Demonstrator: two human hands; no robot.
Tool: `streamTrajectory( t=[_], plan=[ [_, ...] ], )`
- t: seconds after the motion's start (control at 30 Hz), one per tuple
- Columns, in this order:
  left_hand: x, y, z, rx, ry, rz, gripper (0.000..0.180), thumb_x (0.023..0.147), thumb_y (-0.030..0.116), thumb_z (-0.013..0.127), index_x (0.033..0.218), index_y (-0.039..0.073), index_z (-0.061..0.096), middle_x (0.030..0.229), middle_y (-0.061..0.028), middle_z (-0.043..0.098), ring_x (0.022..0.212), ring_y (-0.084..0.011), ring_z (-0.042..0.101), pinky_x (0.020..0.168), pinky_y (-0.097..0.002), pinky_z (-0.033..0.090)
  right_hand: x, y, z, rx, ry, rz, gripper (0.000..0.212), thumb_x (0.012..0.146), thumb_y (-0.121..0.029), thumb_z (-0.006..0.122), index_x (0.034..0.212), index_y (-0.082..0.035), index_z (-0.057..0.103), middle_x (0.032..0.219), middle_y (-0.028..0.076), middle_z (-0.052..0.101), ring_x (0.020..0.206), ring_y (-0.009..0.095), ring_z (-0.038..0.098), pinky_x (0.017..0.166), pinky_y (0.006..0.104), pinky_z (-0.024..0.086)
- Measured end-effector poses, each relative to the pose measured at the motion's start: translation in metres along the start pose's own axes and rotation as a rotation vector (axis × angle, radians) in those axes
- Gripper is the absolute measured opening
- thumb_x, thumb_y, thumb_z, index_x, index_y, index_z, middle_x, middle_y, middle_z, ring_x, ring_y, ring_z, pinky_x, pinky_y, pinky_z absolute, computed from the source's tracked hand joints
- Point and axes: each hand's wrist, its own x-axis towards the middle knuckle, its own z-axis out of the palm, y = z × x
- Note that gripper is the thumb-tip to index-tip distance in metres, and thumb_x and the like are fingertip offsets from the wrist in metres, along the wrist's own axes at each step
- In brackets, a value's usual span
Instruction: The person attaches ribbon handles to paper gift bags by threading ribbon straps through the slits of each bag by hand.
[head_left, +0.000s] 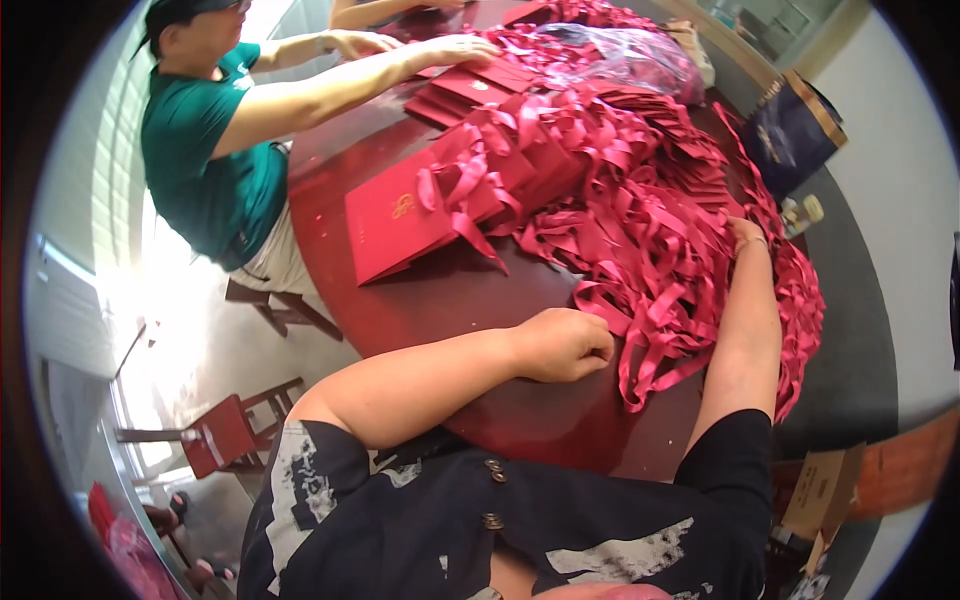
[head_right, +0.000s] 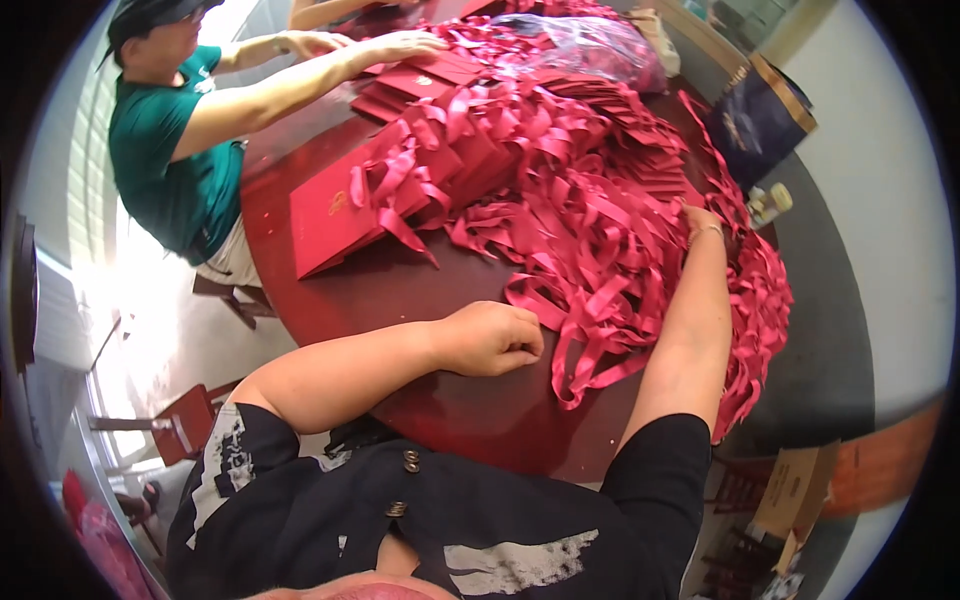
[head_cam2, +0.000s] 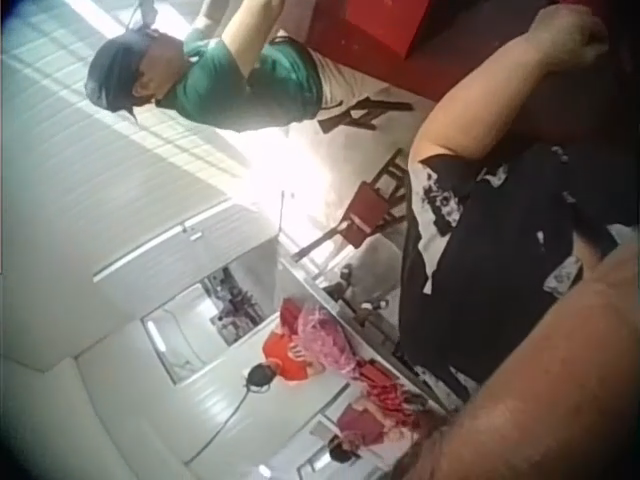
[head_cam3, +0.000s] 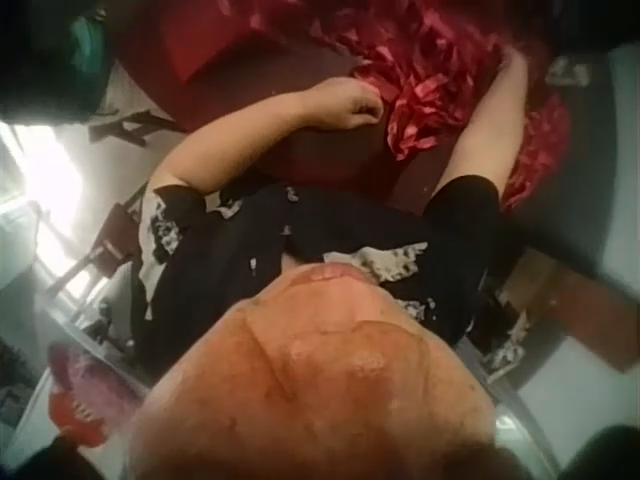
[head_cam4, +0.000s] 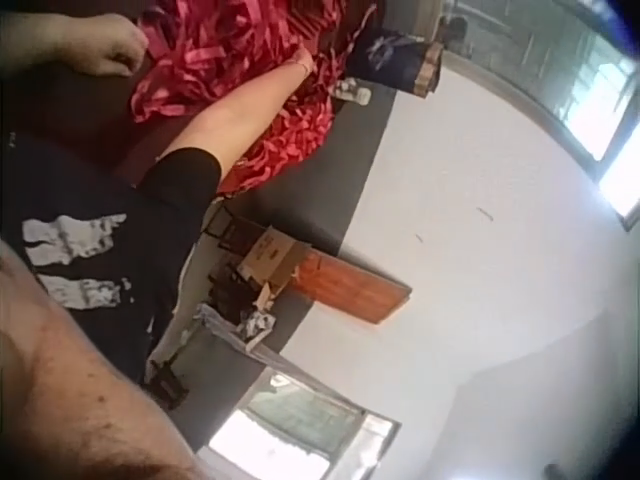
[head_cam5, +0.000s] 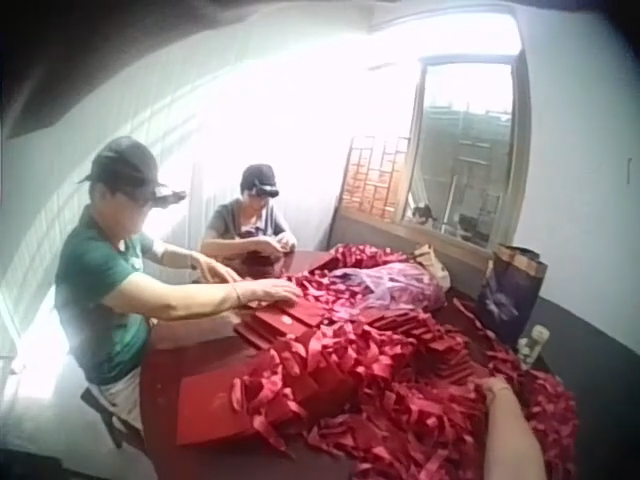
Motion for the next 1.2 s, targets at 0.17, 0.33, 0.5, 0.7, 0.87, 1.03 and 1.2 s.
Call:
streamTrajectory(
  t=[0.17, 0.33, 0.5, 0.7, 0.87, 1.03, 1.2],
  plan=[
    [0.0, -0.008, 0.002, -0.022, -0.007, 0.001, 0.007, 0.085, 0.014, 0.067, 0.089, 0.008, 0.067, 0.085, -0.0086, 0.063, 0.082, -0.0288, 0.065, 0.072, -0.0408, 0.051, -0.012, -0.05, -0.004, -0.593, 0.556, -0.424, 0.033, 0.091, -0.03, 0.068, 0.11, -0.003, 0.072, 0.11, 0.015, 0.073, 0.104, 0.034, 0.068, 0.093, 0.0468, 0.051],
    [-0.005, -0.015, 0.004, -0.029, -0.01, -0.027, 0.008, 0.082, 0.015, 0.067, 0.087, 0.008, 0.067, 0.086, -0.0101, 0.066, 0.084, -0.0316, 0.065, 0.072, -0.0433, 0.051, -0.129, -0.101, 0.02, -0.775, 0.956, -0.91, 0.036, 0.093, -0.037, 0.063, 0.103, -0.004, 0.072, 0.101, 0.018, 0.073, 0.097, 0.038, 0.069, 0.082, 0.0488, 0.052],
    [0.004, -0.014, 0.003, -0.054, -0.035, 0.019, 0.01, 0.082, 0.015, 0.067, 0.086, 0.007, 0.068, 0.084, -0.0117, 0.067, 0.083, -0.0327, 0.066, 0.072, -0.0435, 0.051, -0.252, -0.124, 0.005, -0.604, 1.068, -1.391, 0.033, 0.092, -0.033, 0.069, 0.102, -0.001, 0.071, 0.101, 0.018, 0.073, 0.09, 0.034, 0.069, 0.079, 0.0411, 0.054],
    [0.002, -0.019, -0.011, -0.147, 0.453, -0.08, 0.034, 0.086, 0.016, 0.071, 0.116, 0.003, 0.062, 0.107, -0.0129, 0.065, 0.095, -0.0248, 0.065, 0.081, -0.0381, 0.052, -0.384, -0.053, 0.111, -0.851, 0.76, -1.614, 0.018, 0.089, -0.017, 0.071, 0.098, -0.001, 0.071, 0.096, 0.017, 0.072, 0.088, 0.035, 0.068, 0.08, 0.0416, 0.053],
    [0.001, -0.009, -0.039, -0.854, 0.643, -0.322, 0.09, 0.09, 0.045, 0.073, 0.15, -0.004, 0.026, 0.142, -0.0244, 0.047, 0.12, -0.0273, 0.057, 0.098, -0.0336, 0.047, -0.448, 0.03, 0.189, -0.877, 0.25, -1.597, 0.029, 0.081, -0.016, 0.077, 0.107, -0.005, 0.07, 0.105, 0.014, 0.069, 0.091, 0.033, 0.067, 0.084, 0.0432, 0.051],
    [-0.002, -0.037, -0.037, -0.359, 0.633, -0.247, 0.061, 0.086, 0.009, 0.075, 0.139, -0.002, 0.046, 0.126, -0.0122, 0.059, 0.113, -0.0179, 0.059, 0.097, -0.0302, 0.049, -0.469, 0.054, 0.186, -0.616, -0.288, -1.451, 0.026, 0.081, -0.007, 0.077, 0.106, -0.001, 0.069, 0.102, 0.014, 0.07, 0.09, 0.028, 0.069, 0.076, 0.0347, 0.055],
    [-0.007, -0.035, -0.036, 0.076, 0.568, -0.28, 0.057, 0.082, 0.014, 0.076, 0.131, -0.005, 0.054, 0.129, -0.0157, 0.059, 0.116, -0.0226, 0.06, 0.099, -0.0333, 0.049, -0.438, 0.052, 0.17, -0.337, 0.116, -1.167, 0.023, 0.084, -0.012, 0.077, 0.103, 0.0, 0.07, 0.098, 0.011, 0.072, 0.084, 0.021, 0.069, 0.073, 0.0288, 0.053]
  ],
)
